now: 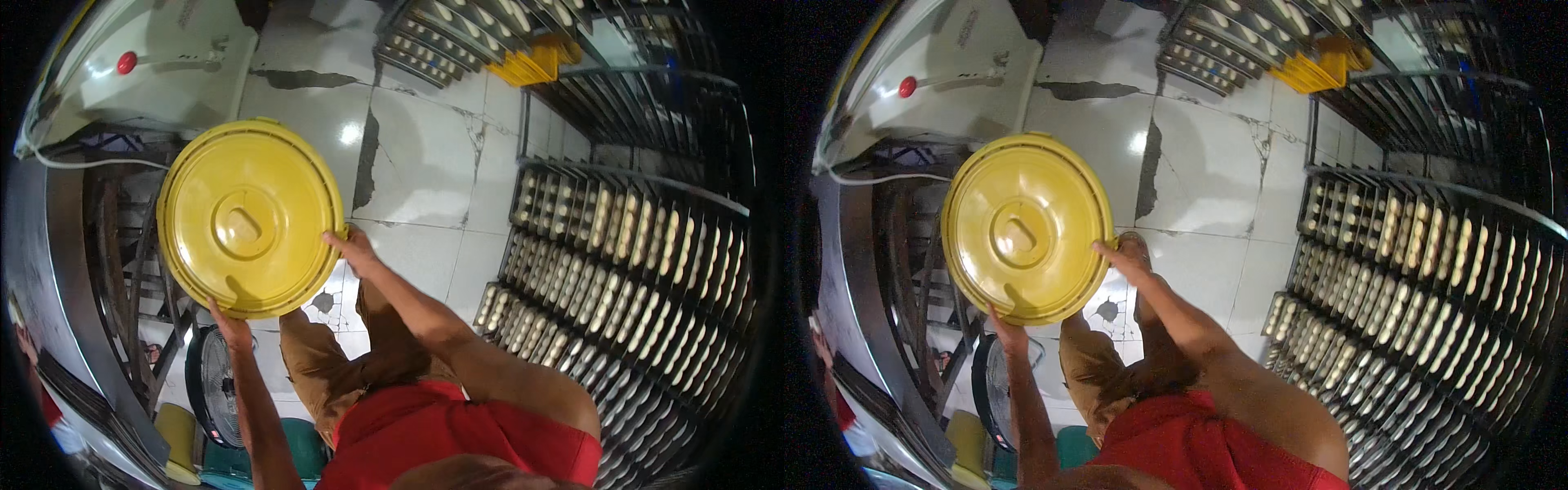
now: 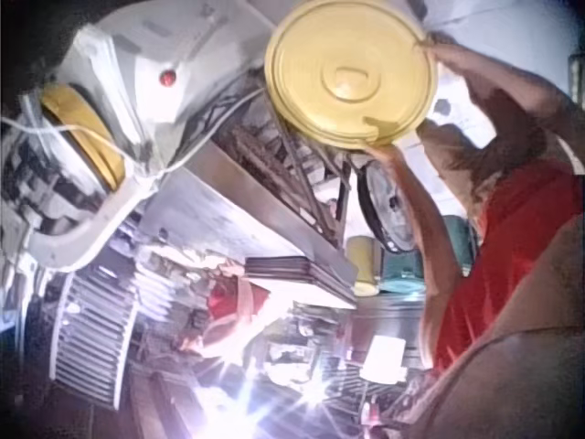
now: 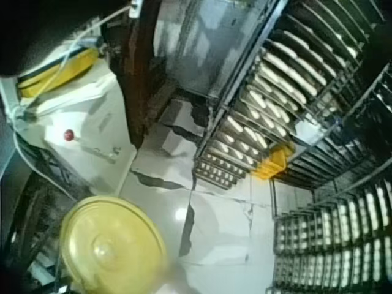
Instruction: The person shapes pieces of dough into cylindrical rolls by hand on a stainless steel table and places them onto a metal baking tray. The person then lifts the tray and slides it into a tall rolling rack filled with other trays of dough.
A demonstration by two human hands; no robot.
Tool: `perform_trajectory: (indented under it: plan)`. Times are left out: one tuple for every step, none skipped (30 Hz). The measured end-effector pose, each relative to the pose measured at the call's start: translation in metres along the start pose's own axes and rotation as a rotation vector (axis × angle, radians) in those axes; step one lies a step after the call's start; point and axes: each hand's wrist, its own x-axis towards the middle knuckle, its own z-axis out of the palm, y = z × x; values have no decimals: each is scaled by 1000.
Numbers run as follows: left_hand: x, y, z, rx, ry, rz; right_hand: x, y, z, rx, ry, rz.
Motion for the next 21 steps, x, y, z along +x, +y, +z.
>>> perform_trajectory:
  plan:
    - [3,-11,11,54,21,58,-5,-21,-17,126,22,21]
    - [9,-19,21,-23,28,-56,-3,-34,-35,252,41,42]
    - [-31,-77,54,-53,19,-205,-31,-6,-112,130,181,136]
    - [-6,-85,97,-60,-5,-199,3,-30,-140,106,183,50]
    - [8,-68,112,-17,21,-161,28,-49,-131,210,165,26]
    - [-3,-42,123,121,-40,-93,51,-35,-127,118,169,24]
    - [-5,-24,142,254,-85,-32,73,-24,-144,57,102,18]
    - [-9,-19,158,379,-119,3,76,-28,-146,93,116,-130]
    - [-7,-21,178,487,-184,8,81,-27,-179,27,154,-71]
    - [-8,-34,186,568,-205,11,65,-65,-197,-2,38,-207]
    - [2,-39,219,682,-384,-37,79,-21,-287,-64,116,-245]
    - [15,-60,230,799,-466,-47,69,-27,-315,-220,334,-233]
    - [26,-66,230,905,-495,-20,54,-55,-312,-478,577,-319]
    - [33,-79,229,965,-496,20,38,-86,-312,-685,778,-411]
    - [25,-89,225,1063,-443,50,22,-113,-303,-784,867,-477]
    - [15,-96,208,1067,-356,106,7,-132,-280,-865,837,-589]
    - [-6,-80,207,1015,-323,148,-12,-143,-264,-767,749,-551]
    - [-30,-55,199,982,-338,182,-37,-140,-254,-661,696,-479]
    - [-53,-34,190,1007,-331,273,-57,-134,-242,-738,651,-525]
    - [-67,-15,181,1021,-258,305,-41,-136,-226,-852,528,-549]
    - [-89,13,170,998,-225,340,-28,-115,-221,-701,440,-596]
